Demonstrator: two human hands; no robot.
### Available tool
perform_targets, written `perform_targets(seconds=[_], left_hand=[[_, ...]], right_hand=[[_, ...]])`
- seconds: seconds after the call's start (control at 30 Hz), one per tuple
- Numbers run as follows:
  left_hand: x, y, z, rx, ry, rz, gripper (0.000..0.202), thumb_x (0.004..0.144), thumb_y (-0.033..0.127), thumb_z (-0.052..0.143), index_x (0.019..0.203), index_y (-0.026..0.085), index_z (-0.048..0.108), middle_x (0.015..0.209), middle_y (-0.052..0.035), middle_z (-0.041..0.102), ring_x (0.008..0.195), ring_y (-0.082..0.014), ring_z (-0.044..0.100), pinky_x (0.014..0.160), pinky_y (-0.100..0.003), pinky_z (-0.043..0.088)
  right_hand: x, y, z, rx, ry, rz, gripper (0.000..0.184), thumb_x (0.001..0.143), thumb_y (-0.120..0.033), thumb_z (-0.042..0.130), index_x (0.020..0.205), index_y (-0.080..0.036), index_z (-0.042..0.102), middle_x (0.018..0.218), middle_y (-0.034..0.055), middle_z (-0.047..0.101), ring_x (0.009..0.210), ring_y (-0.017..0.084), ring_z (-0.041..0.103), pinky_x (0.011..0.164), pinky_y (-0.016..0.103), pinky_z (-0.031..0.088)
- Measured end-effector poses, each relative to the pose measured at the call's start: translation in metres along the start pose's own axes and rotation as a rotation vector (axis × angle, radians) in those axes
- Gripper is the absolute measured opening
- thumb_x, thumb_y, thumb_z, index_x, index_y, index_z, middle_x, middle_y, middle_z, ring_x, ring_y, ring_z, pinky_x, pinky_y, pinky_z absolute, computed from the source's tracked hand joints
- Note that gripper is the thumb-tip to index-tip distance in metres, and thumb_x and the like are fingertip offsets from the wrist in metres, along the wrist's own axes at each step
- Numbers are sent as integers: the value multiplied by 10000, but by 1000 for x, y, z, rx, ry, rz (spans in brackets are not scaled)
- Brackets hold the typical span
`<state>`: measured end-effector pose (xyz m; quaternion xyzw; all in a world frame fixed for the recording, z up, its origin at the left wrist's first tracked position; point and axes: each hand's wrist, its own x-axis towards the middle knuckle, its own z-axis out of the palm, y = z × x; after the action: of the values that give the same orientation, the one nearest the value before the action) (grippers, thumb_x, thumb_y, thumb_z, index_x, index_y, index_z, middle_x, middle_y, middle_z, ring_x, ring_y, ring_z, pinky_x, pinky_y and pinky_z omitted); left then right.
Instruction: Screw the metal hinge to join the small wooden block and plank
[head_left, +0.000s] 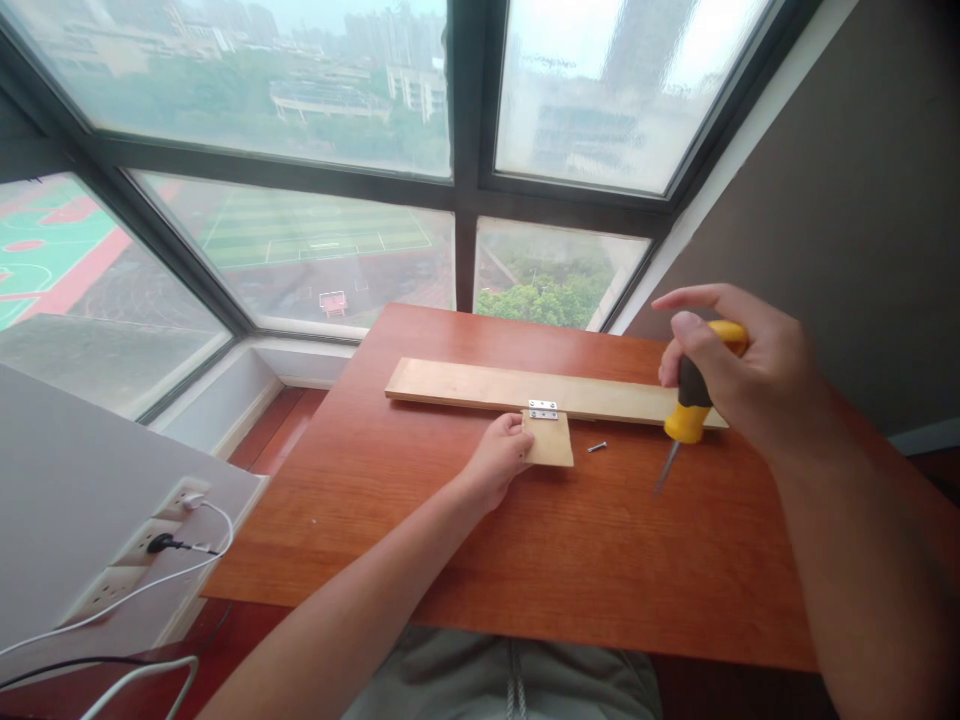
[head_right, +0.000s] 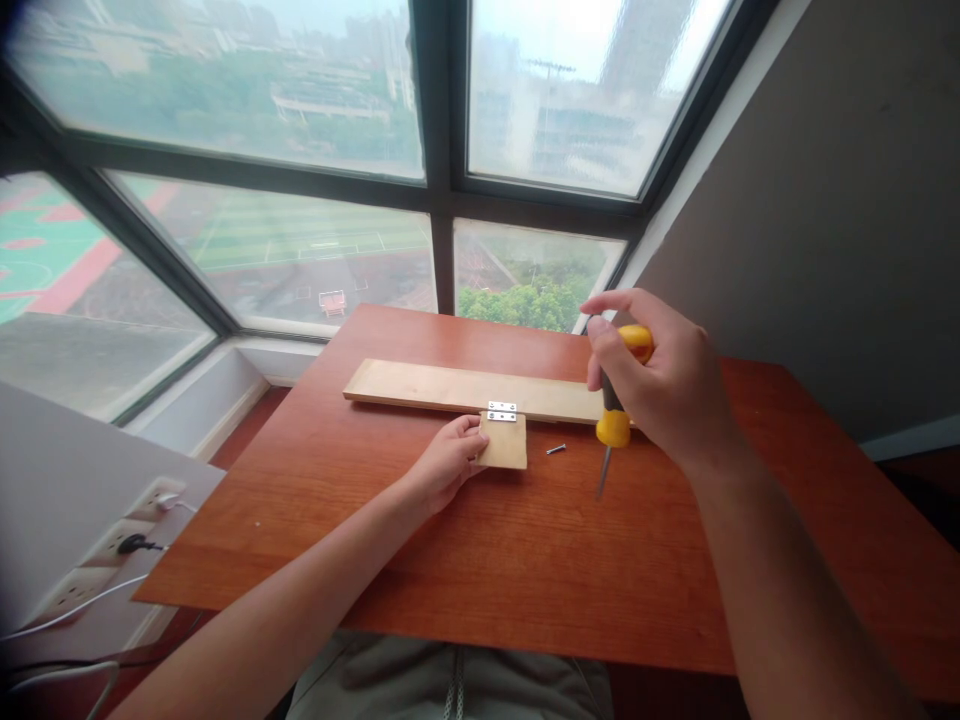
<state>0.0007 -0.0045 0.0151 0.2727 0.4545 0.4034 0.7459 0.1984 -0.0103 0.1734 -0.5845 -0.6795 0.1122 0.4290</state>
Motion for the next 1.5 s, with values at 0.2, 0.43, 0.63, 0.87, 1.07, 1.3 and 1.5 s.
perform_targets(seconds=[0.2, 0.43, 0.63, 0.87, 1.07, 1.3, 1.5], left_hand=[[-1, 1, 0, -8, -11, -12, 235, 712, 35, 589, 923, 131, 633, 938, -108, 727, 807, -174, 680, 672, -239, 532], [2, -1, -1, -14, -44, -3, 211, 706, 64, 628, 906, 107, 679, 948, -125, 742, 824, -196, 699, 690, -255, 551], [2, 0, -1, -38, -50, -5, 200, 708, 71, 641, 900, 112, 674, 963, -127, 744, 824, -201, 701, 708, -270, 560], [3, -2, -3, -45, -51, -3, 210, 695, 65, 658, 897, 124, 666, 963, -118, 744, 849, -206, 701, 725, -275, 553], [2, -2, -2, -62, -70, 6, 206, 695, 87, 703, 894, 125, 665, 939, -115, 743, 829, -201, 702, 723, -271, 550], [1, -1, -1, -64, -51, -2, 178, 707, 57, 654, 871, 124, 662, 908, -104, 744, 797, -186, 702, 718, -263, 550], [0, 0, 1, -43, -46, 1, 193, 715, 55, 637, 893, 126, 667, 899, -90, 736, 755, -163, 684, 685, -247, 539]], right_hand=[[-4, -11, 35, 226, 221, -111, 302, 919, -498, 592, 735, -258, 597, 599, 0, 644, 548, 168, 616, 551, 315, 497], [-1, -7, 70, 316, 328, -230, 296, 881, -468, 667, 730, -226, 586, 577, -23, 639, 502, 133, 612, 507, 261, 486], [0, -4, 89, 355, 308, -224, 297, 882, -468, 665, 732, -229, 574, 577, -30, 634, 508, 128, 604, 505, 256, 488], [-2, -5, 89, 340, 299, -205, 312, 874, -488, 667, 731, -228, 571, 591, -20, 644, 539, 137, 615, 532, 264, 495], [-6, -5, 90, 365, 231, -256, 285, 877, -447, 670, 732, -227, 561, 616, -18, 639, 549, 131, 593, 540, 261, 471], [1, -19, 68, -212, 38, -313, 202, 904, -411, 589, 893, -214, 630, 703, 6, 663, 588, 158, 584, 568, 286, 408], [5, -47, 35, -604, -248, -319, 192, 910, -335, 565, 1025, -214, 660, 768, 28, 693, 651, 197, 612, 585, 306, 366]])
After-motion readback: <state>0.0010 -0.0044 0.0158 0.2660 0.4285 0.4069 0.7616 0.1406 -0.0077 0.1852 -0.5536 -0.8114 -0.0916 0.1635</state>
